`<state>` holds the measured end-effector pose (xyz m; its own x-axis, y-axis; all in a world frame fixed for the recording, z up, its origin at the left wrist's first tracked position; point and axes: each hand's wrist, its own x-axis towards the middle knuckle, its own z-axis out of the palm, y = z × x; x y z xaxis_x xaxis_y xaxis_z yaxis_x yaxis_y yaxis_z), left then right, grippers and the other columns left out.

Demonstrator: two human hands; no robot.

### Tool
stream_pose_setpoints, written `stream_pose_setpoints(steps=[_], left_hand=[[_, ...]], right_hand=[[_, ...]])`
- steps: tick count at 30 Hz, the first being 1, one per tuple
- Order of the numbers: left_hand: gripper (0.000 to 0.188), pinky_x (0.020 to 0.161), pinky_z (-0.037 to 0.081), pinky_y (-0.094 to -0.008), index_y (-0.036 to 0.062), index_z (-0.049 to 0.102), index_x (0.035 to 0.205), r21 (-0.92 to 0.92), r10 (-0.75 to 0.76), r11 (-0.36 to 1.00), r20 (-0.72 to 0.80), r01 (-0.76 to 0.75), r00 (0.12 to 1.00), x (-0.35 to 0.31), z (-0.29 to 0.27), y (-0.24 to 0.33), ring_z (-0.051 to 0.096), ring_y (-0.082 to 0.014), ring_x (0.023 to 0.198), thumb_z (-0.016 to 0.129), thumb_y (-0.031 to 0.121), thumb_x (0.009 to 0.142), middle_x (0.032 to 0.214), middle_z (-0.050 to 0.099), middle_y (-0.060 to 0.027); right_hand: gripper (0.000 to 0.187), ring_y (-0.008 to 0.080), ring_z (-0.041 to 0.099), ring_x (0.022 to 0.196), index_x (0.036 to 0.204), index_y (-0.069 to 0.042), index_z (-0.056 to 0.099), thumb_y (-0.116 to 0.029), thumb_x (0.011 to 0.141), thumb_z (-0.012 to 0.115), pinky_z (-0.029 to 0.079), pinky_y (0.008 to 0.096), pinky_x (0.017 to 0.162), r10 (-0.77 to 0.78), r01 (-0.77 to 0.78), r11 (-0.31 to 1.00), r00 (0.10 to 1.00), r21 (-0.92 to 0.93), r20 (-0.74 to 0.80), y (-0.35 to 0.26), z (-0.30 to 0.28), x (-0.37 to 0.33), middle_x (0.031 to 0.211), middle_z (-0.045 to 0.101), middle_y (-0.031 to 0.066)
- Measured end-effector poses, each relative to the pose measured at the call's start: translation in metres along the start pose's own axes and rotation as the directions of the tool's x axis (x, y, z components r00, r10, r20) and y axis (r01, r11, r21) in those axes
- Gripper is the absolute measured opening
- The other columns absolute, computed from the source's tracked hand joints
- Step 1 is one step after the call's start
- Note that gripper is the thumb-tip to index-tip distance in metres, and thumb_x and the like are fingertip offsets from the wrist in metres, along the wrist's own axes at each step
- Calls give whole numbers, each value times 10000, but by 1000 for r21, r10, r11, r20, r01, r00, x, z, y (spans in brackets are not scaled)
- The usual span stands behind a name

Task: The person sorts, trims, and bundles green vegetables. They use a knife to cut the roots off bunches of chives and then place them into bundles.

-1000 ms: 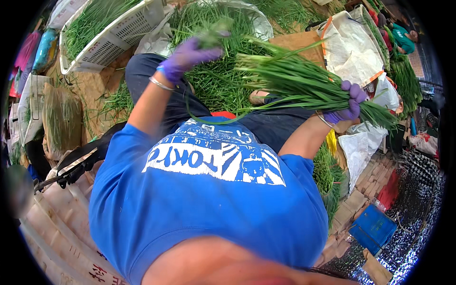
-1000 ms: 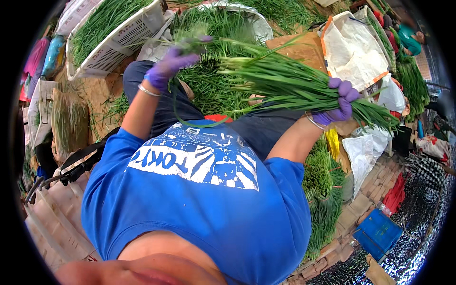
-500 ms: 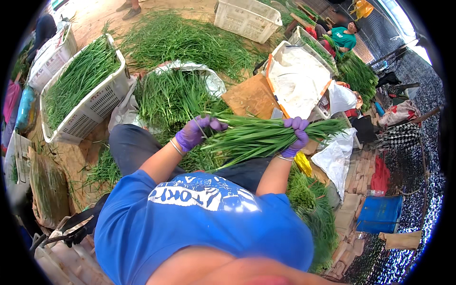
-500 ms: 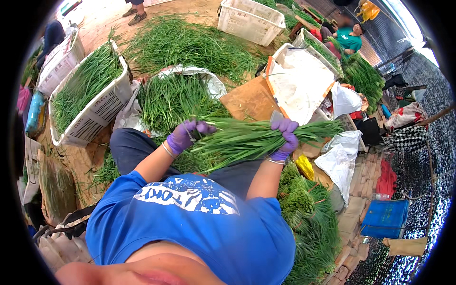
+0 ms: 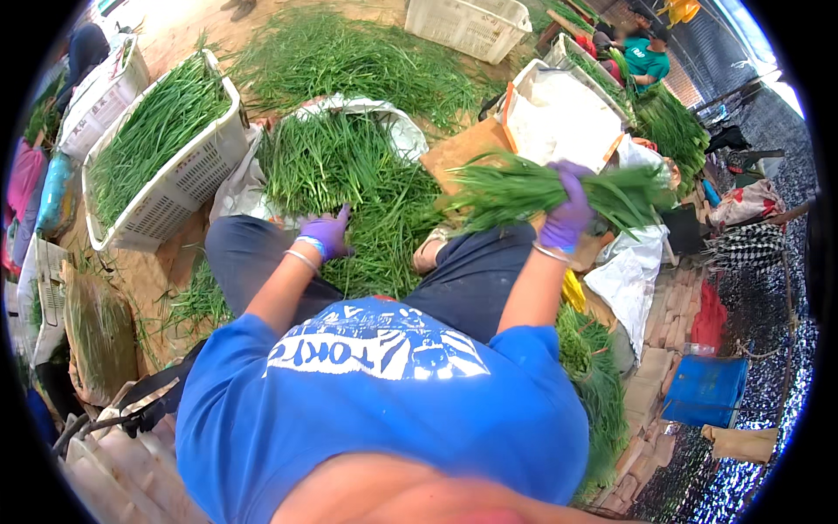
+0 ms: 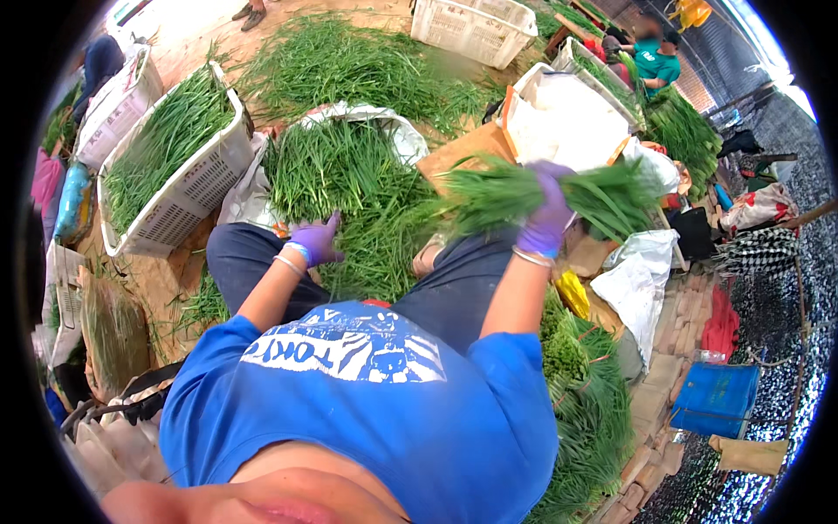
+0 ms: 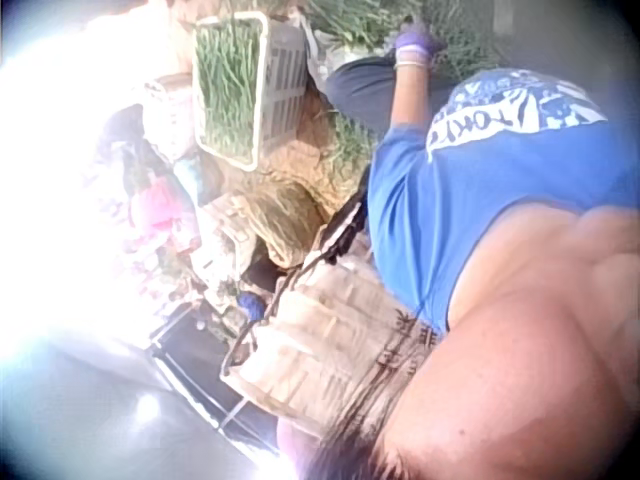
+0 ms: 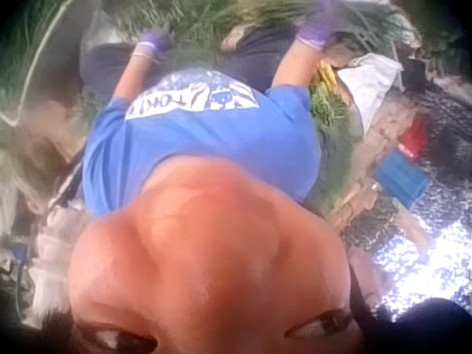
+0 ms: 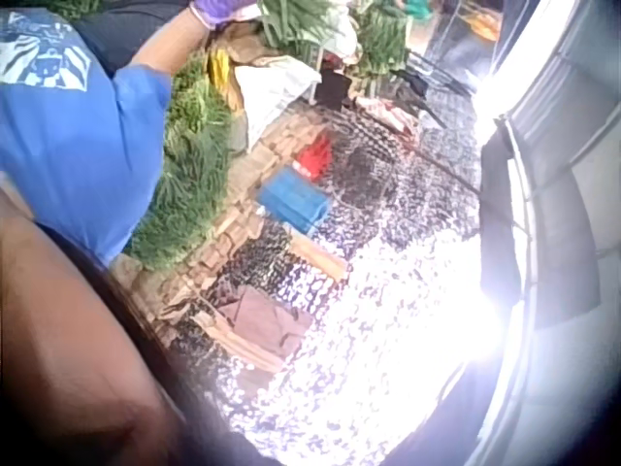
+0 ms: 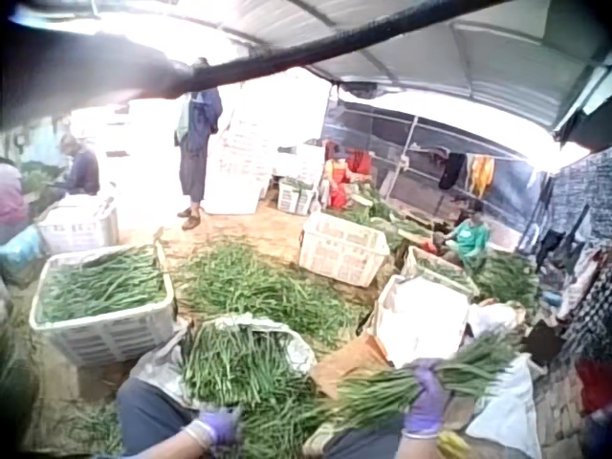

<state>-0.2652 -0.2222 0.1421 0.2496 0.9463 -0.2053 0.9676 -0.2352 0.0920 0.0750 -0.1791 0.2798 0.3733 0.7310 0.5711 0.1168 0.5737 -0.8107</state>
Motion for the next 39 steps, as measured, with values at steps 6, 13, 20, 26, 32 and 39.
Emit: stream_pose_setpoints(steps=[6, 13, 20, 26, 32, 39], left_hand=[[727, 867, 426, -406, -4, 395, 1231, -381, 599, -707, 126, 596, 791, -8, -39, 44, 526, -268, 997, 512, 558, 785, 1125, 515, -117], [586, 717, 506, -307, -26, 382, 1226, -240, 332, -921, -75, 306, 940, 4, 12, 1, 592, -227, 750, 537, 376, 828, 1023, 569, -147], [315, 533, 419, -184, -72, 542, 1034, -648, 188, -724, 145, 237, 971, -26, -13, -53, 486, -67, 571, 533, 79, 757, 647, 512, -21], [346, 542, 431, -196, -42, 534, 1051, -924, 95, -314, 198, 219, 975, -84, -57, -69, 492, -73, 556, 537, 20, 711, 928, 635, -157], [371, 535, 437, -212, -24, 560, 1011, -922, 83, -293, 239, 253, 967, -97, -51, -56, 536, -113, 601, 564, -6, 641, 832, 617, -97], [464, 663, 502, -300, -13, 529, 1076, -989, 76, -117, 86, 95, 993, -76, -48, -36, 607, -204, 794, 623, -60, 625, 918, 617, -119]], right_hand=[[153, 206, 571, 859, 860, -15, 544, 35, 723, 588, 460, 305, 776, -241, 246, 968, 832, 57, 500, 33, 121, -74, 928, 587, 114], [365, 336, 382, 1180, 1005, -172, 592, -195, 648, 666, 319, 418, 978, -191, 447, 892, 250, 62, 949, -8, 134, -190, 1170, 523, 46], [277, 303, 587, 934, 949, -13, 588, -24, 681, 658, 466, 366, 822, -280, -129, 943, 194, 307, 940, -25, 143, -175, 1000, 596, 162], [156, 138, 581, 716, 938, 20, 590, 30, 792, 538, 481, 266, 686, 270, -430, 896, 723, 108, 636, 4, 117, -167, 831, 622, 99], [270, 78, 449, 525, 1078, 5, 551, -67, 819, 530, 374, 199, 497, 575, -601, 798, 734, -49, 361, -4, 123, -143, 641, 524, 17], [756, 60, 444, 523, 1305, -43, 287, -108, 679, 705, 339, 177, 447, 451, -428, 874, 538, -229, 712, 34, 145, -129, 737, 552, 6]])
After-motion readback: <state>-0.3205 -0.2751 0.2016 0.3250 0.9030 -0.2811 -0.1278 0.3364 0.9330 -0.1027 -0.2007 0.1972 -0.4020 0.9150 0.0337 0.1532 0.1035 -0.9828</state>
